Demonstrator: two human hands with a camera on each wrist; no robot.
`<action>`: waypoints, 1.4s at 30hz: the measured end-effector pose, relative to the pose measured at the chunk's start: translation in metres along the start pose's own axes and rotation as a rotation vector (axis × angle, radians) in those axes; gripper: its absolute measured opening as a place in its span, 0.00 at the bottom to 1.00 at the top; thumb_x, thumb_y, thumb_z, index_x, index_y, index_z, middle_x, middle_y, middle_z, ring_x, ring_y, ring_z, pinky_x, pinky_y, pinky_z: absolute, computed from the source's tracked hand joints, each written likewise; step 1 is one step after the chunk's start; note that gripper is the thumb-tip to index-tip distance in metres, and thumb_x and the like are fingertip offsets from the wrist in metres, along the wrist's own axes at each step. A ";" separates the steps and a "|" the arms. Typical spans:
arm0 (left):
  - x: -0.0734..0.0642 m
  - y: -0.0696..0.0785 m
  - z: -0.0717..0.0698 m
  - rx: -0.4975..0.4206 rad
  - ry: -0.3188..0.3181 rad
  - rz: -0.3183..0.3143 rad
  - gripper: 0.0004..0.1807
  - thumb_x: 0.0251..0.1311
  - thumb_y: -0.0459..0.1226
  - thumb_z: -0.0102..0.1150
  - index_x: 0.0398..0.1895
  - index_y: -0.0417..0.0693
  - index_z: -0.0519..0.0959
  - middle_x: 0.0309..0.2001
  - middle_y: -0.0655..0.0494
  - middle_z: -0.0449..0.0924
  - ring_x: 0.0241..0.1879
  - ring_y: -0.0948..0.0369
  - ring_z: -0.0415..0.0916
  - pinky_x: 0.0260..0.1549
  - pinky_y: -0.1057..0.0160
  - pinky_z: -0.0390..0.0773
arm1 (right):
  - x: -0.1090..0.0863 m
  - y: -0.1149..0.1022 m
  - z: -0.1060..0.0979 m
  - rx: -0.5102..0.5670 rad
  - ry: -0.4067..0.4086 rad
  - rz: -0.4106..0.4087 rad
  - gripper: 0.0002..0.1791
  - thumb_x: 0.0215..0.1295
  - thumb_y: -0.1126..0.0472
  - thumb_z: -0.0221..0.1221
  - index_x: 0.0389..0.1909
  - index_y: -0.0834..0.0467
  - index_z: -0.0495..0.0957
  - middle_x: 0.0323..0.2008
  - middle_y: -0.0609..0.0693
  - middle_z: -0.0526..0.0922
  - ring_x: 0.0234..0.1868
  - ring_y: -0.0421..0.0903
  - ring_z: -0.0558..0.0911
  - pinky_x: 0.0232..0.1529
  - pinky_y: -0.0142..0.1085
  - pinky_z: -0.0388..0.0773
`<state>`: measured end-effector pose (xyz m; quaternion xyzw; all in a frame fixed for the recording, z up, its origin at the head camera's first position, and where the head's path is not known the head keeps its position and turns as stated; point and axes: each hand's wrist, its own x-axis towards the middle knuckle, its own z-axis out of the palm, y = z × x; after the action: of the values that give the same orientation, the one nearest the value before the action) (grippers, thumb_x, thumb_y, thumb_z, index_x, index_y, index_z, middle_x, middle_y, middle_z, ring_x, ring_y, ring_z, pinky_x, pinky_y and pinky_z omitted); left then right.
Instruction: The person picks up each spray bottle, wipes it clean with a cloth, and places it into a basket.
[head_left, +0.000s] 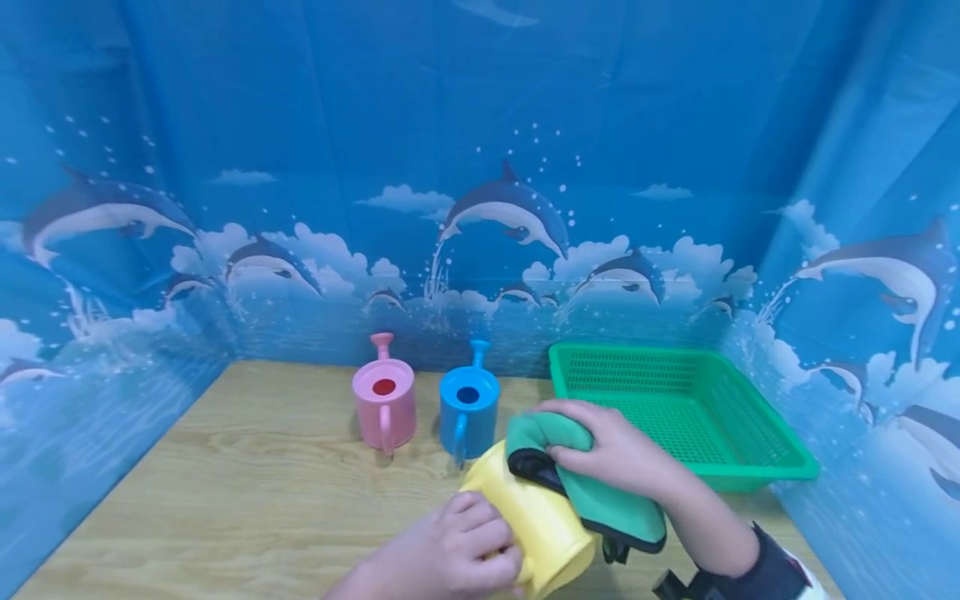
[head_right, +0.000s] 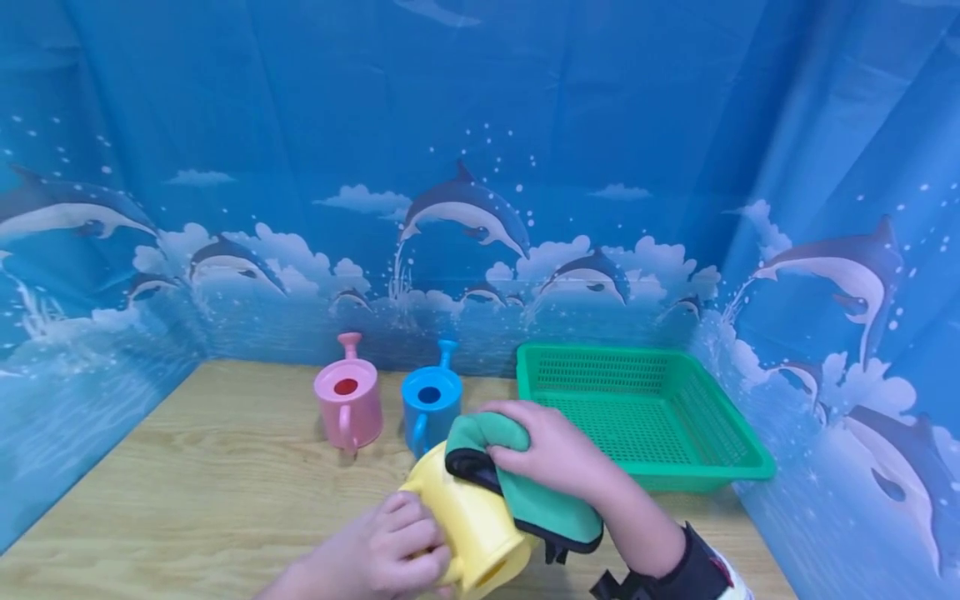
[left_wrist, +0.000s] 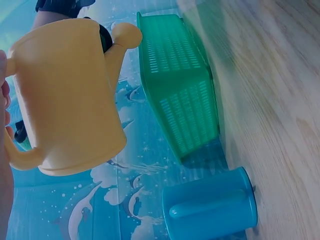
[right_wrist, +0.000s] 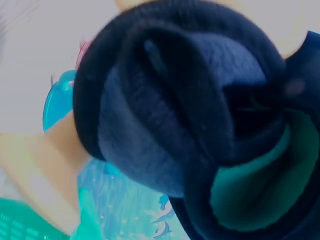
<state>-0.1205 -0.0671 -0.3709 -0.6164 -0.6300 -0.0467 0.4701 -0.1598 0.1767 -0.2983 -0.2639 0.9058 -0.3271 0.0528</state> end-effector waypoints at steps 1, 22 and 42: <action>-0.001 0.001 0.002 -0.001 -0.002 0.000 0.12 0.69 0.51 0.51 0.33 0.57 0.76 0.29 0.65 0.68 0.33 0.65 0.69 0.37 0.70 0.65 | 0.001 0.000 0.001 -0.008 0.014 0.012 0.26 0.64 0.49 0.60 0.63 0.46 0.71 0.58 0.50 0.77 0.45 0.44 0.77 0.37 0.38 0.74; -0.014 -0.012 0.002 -0.023 0.047 -0.087 0.13 0.70 0.48 0.49 0.32 0.51 0.76 0.31 0.61 0.72 0.33 0.63 0.70 0.39 0.66 0.70 | -0.024 -0.001 -0.010 -0.087 -0.039 0.035 0.27 0.65 0.44 0.59 0.62 0.49 0.73 0.54 0.49 0.80 0.51 0.47 0.80 0.40 0.35 0.76; -0.002 -0.002 -0.004 0.044 -0.071 -0.006 0.12 0.67 0.52 0.52 0.33 0.58 0.76 0.29 0.66 0.68 0.33 0.67 0.69 0.38 0.70 0.68 | -0.006 -0.009 0.008 -0.193 0.072 0.096 0.25 0.63 0.47 0.61 0.62 0.45 0.73 0.58 0.51 0.77 0.58 0.55 0.77 0.46 0.50 0.77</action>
<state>-0.1204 -0.0714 -0.3695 -0.6053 -0.6490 -0.0126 0.4607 -0.1488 0.1697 -0.2995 -0.2121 0.9461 -0.2447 0.0101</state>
